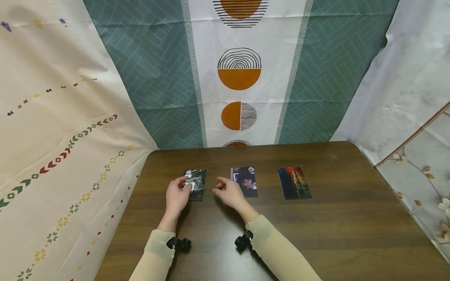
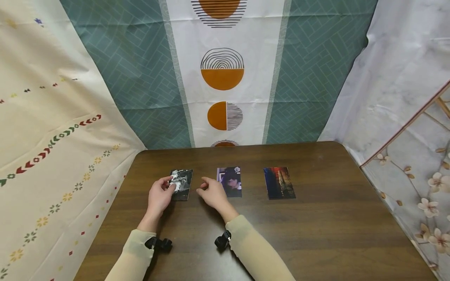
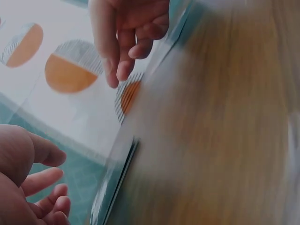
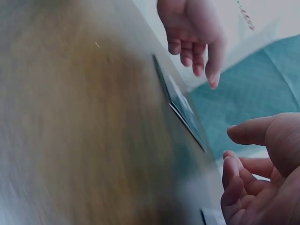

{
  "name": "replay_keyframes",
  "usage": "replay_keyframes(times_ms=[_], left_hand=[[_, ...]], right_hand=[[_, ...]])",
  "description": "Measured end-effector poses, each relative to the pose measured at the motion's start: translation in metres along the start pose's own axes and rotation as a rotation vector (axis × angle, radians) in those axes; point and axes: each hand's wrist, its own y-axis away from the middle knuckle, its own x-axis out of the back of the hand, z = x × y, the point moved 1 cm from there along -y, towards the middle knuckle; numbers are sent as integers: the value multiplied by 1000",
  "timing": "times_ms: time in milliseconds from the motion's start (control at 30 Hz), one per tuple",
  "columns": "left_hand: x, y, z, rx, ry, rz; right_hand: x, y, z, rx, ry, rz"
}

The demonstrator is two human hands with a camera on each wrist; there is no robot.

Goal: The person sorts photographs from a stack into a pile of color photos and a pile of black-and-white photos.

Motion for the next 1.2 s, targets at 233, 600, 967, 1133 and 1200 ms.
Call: replay_keyframes(times_ms=[233,600,967,1133,1200], left_hand=[[-32,6,28,-103,64,-25],[-91,16,57,-134,130,-155],[-113,19,59,-38,72,-207],[-120,20,59,-17,44,-240],[-122,20,61,-16,27,-249]], right_hand=[[35,3,18,-52,-6,115],[81,20,46,-162,-22,232],[99,23,70,-229,44,264],[101,23,72,-258,89,251],[102,23,71,-270,113,246]])
